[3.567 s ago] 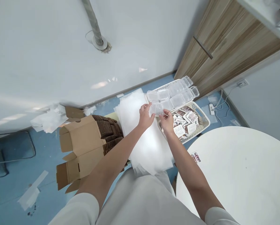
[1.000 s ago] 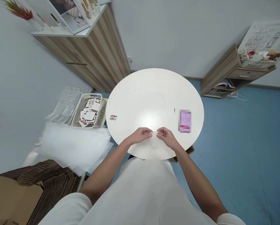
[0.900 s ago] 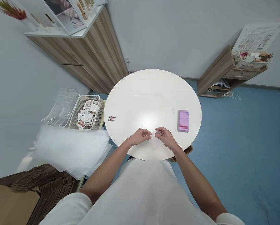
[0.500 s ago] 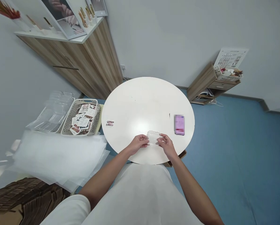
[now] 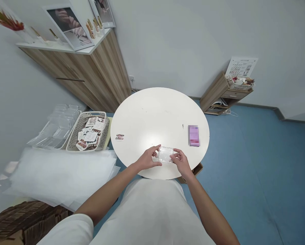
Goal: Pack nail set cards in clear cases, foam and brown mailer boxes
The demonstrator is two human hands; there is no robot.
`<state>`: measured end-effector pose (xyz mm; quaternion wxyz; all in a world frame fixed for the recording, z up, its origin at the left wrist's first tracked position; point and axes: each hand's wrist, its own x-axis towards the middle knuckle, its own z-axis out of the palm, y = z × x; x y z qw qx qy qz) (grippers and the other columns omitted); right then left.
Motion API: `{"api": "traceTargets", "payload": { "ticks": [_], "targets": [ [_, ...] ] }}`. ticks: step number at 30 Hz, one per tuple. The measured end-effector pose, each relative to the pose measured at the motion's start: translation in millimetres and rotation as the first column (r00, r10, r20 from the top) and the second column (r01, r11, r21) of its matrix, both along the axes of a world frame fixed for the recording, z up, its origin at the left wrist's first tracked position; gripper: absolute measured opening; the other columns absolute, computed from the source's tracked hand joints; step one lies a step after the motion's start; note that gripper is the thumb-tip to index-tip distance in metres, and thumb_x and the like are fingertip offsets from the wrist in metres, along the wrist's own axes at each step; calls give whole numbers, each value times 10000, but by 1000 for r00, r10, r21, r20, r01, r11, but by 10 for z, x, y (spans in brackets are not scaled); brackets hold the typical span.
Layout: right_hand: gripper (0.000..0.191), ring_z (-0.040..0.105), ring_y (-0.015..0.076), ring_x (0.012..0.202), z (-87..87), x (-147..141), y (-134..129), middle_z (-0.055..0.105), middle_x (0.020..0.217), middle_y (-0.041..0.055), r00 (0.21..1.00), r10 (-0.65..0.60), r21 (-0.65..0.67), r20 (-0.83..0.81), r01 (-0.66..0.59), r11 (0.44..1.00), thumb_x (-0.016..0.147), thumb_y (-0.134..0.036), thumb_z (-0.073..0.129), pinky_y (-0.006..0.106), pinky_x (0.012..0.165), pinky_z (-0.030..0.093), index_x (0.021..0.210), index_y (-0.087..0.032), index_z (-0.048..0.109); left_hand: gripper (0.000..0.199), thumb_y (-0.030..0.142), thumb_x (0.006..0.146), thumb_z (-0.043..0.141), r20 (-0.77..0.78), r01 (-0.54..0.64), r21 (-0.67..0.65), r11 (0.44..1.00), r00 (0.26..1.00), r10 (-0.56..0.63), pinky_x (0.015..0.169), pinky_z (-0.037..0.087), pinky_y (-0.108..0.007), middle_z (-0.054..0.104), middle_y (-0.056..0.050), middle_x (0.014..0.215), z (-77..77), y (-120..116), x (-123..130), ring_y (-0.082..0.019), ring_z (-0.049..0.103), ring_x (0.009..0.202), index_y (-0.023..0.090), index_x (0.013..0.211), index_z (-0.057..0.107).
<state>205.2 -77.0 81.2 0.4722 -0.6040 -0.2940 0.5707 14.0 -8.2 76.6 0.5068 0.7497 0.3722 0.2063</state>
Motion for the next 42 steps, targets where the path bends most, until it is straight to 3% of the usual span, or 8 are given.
{"api": "traceTargets", "payload": {
  "ticks": [5,9,12,15,21,32,36,42],
  "targets": [
    [465,596,143,677,0,-8,-38,553,812,-3,995,75,-7,61,-75,997,679,-424,600,346,720,461,1086,-242,466,788,315,548,728,-6,-13,-8,1000,1000,13,734,443,-306,544,-36,981,6,-52,-22,-116,494,723,250,1254,384],
    [558,567,195,934,82,59,-39,486,1161,67,955,159,63,249,-180,982,667,-388,621,404,841,429,1175,-289,412,753,301,537,728,26,-35,15,999,999,34,733,452,-304,552,-36,962,63,-45,-45,-123,501,740,228,1220,420],
    [729,458,237,1117,193,113,-36,308,1363,64,871,284,156,401,-370,916,588,-346,697,427,903,394,1237,-330,364,745,320,535,729,39,-61,-8,998,997,61,731,459,-310,557,-28,912,107,-41,-52,-129,505,743,222,1210,433],
    [658,412,253,1166,266,131,-30,317,1371,55,783,337,197,523,-495,846,592,-310,695,438,920,383,1196,-317,435,744,322,540,729,61,-50,-29,998,997,52,742,457,-318,557,-31,908,133,-51,-52,-133,507,760,216,1215,434],
    [547,395,250,1190,249,105,-15,421,1305,62,765,254,272,592,-487,830,623,-272,668,446,945,360,1141,-282,494,864,314,536,744,83,-47,-81,996,995,54,732,454,-296,523,-30,942,143,-94,-42,-101,475,720,217,1291,336],
    [496,467,279,1115,281,125,52,520,1202,83,796,199,343,572,-452,823,546,-292,721,447,881,406,1022,-264,582,755,271,559,724,114,-64,-125,990,990,78,724,465,-291,527,-14,902,222,-112,-26,-102,504,726,221,1236,393],
    [511,500,269,1070,287,145,64,530,1177,88,851,196,377,488,-408,831,530,-289,737,415,837,441,1017,-261,585,750,256,545,739,163,-49,-164,985,984,76,703,463,-280,541,-22,903,253,-110,-3,-109,522,732,209,1218,411],
    [523,495,276,1074,349,113,168,549,1143,90,868,217,362,447,-398,843,505,-283,756,425,852,432,1005,-256,603,767,248,551,744,234,-46,-326,944,964,127,707,471,-296,545,-50,970,262,-101,-20,-129,550,781,209,1232,395]
  ]
}}
